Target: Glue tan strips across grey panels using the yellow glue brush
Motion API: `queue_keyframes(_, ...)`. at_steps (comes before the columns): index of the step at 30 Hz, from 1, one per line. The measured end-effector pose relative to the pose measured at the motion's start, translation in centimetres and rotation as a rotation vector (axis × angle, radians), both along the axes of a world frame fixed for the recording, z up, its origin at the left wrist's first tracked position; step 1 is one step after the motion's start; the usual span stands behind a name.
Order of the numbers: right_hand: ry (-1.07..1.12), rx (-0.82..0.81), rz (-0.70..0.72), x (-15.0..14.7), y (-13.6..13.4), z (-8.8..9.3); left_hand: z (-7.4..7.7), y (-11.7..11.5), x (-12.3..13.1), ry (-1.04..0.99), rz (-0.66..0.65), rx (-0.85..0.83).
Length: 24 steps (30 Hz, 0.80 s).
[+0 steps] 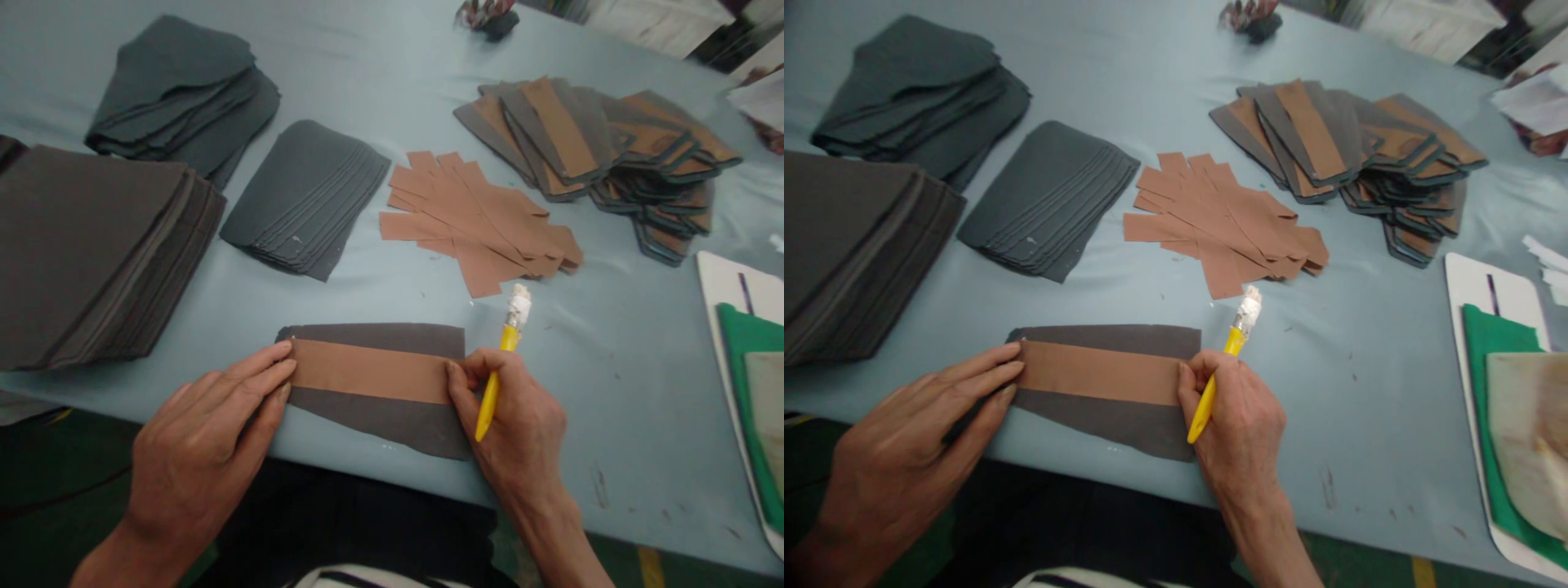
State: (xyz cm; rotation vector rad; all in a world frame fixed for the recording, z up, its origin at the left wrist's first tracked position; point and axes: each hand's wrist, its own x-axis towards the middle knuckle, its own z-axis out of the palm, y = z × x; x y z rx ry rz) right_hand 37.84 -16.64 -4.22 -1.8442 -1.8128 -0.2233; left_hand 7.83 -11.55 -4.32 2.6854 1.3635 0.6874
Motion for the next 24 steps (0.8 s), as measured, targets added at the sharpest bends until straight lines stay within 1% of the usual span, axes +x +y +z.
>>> queue_keyframes(5, -0.091, 0.0, -0.046, 0.6, -0.5, -0.2, 0.0, 0.0, 0.1, 0.007, 0.003, 0.009)
queue_keyframes(8, -0.112, 0.003, -0.047, 1.1, -1.0, -0.1, -0.1, 0.0, 0.1, 0.011, 0.013, 0.009)
queue_keyframes(12, -0.091, -0.005, -0.072, 1.6, -1.5, 0.6, -0.4, -0.1, 0.0, 0.019, 0.03, -0.007)
queue_keyframes(15, -0.053, 0.041, -0.075, 1.4, -1.5, 1.2, -0.4, -0.1, 0.1, 0.005, 0.025, 0.012)
queue_keyframes(17, -0.036, 0.081, -0.02, 0.8, -1.0, 1.6, -0.4, 0.0, 0.1, -0.004, 0.021, 0.031)
queue_keyframes(19, -0.019, 0.096, 0.077, 0.0, -0.1, 1.7, -0.4, 0.0, 0.1, -0.007, 0.023, 0.033)
queue_keyframes(21, -0.015, 0.091, 0.169, -0.8, 0.9, 1.7, -0.5, 0.0, 0.1, -0.011, 0.032, 0.026)
queue_keyframes(24, -0.023, 0.071, 0.26, -1.5, 2.3, 1.3, -0.5, -0.1, 0.1, -0.023, 0.039, 0.016)
